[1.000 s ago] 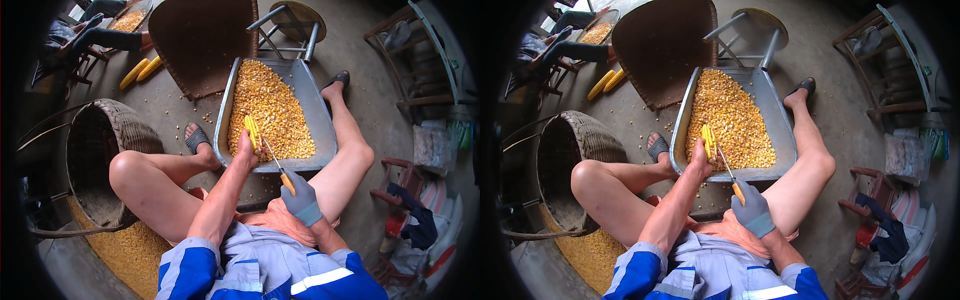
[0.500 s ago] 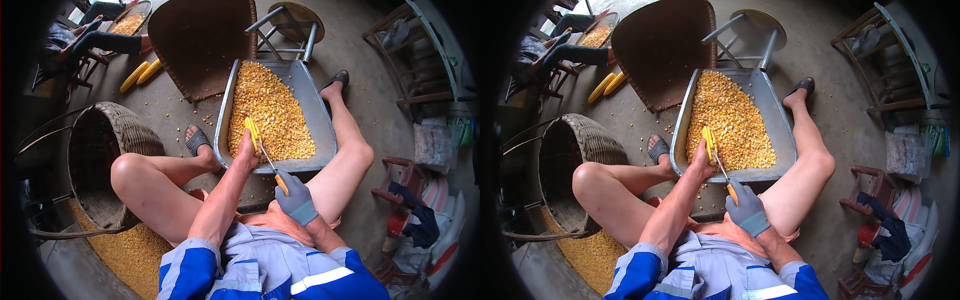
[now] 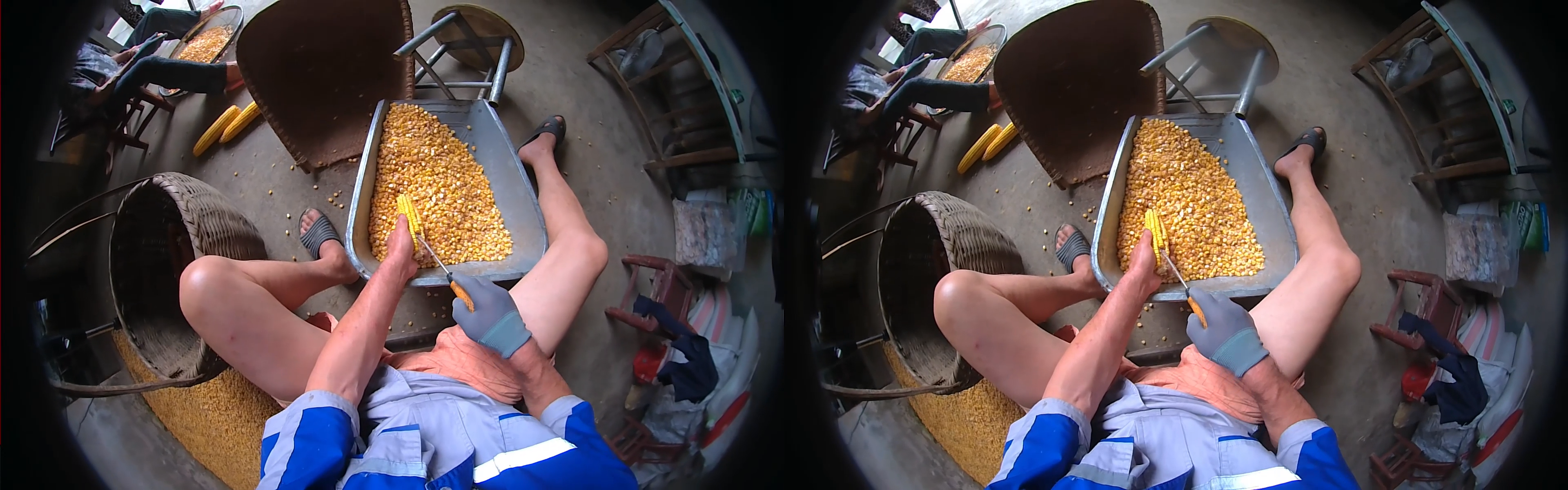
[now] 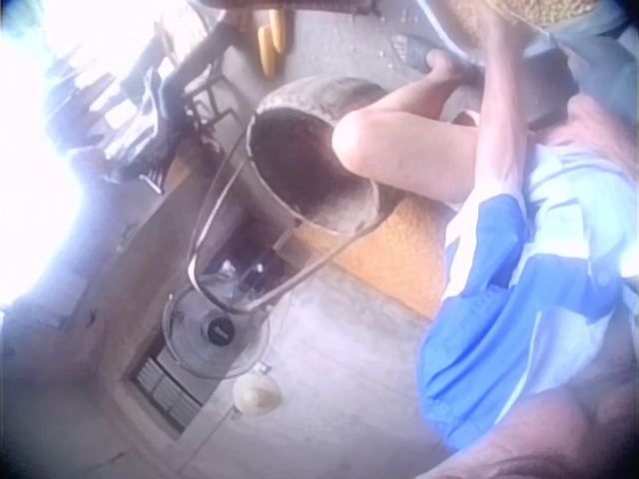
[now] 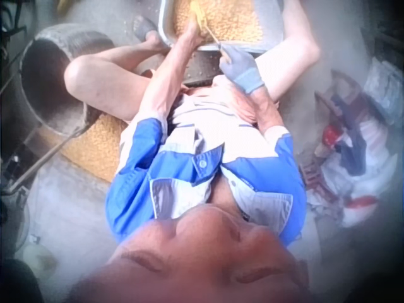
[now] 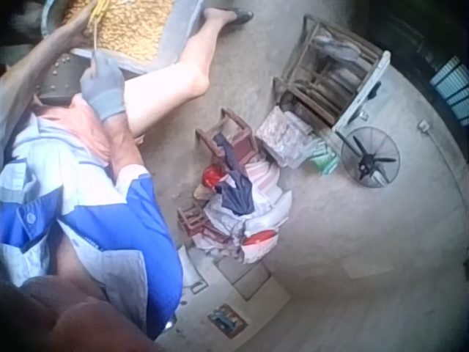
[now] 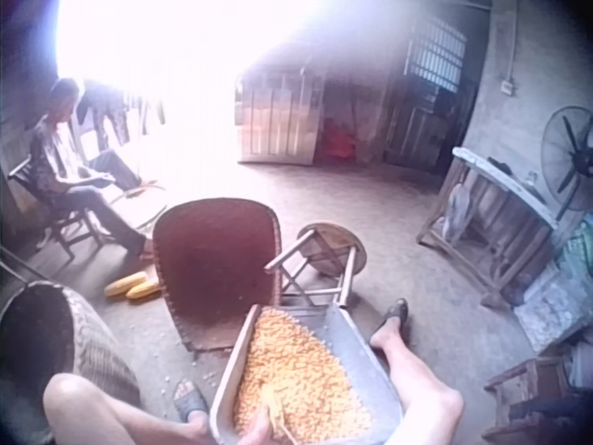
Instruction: Manually shelling kernels of corn from the cob into a metal tray.
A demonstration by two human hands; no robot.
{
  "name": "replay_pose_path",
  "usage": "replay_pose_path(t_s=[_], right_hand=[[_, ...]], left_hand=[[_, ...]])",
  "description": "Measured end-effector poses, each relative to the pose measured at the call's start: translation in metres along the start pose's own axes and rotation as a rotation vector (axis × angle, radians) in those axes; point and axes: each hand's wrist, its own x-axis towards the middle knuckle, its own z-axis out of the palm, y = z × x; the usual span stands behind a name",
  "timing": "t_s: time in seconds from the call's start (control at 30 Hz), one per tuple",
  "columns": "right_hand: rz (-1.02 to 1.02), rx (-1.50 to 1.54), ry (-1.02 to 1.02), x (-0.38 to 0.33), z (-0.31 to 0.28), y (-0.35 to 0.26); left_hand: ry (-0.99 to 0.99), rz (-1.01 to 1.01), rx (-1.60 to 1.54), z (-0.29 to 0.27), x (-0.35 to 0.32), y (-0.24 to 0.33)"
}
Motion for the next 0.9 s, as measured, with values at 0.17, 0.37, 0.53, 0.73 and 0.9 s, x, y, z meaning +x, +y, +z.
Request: replay_pose_path(t_s=[0.17, 0.37, 0.53, 0.73, 0.9], right_hand=[[-0.002, -0.006, -0.029, 0.009, 0.002, 0.002], [0.101, 0.132, 0.173, 0.003, 0.049, 0.000], [0.092, 0.146, 0.254, 0.007, 0.065, 0.002], [0.144, -0.051, 0.127, 0.030, 0.077, 0.007], [0.144, 0.185, 0.128, 0.023, 0.059, 0.019]], left_hand=[[0.063, -0.017, 0.065, 0.004, 0.001, -0.001], [0.036, -0.005, 0.084, 0.000, 0.004, 0.002], [0.048, 0.020, 0.086, 0.000, 0.008, 0.003], [-0.012, 0.045, 0.057, -0.008, 0.011, -0.001], [-0.005, 0.031, 0.063, -0.012, 0.008, 0.003]])
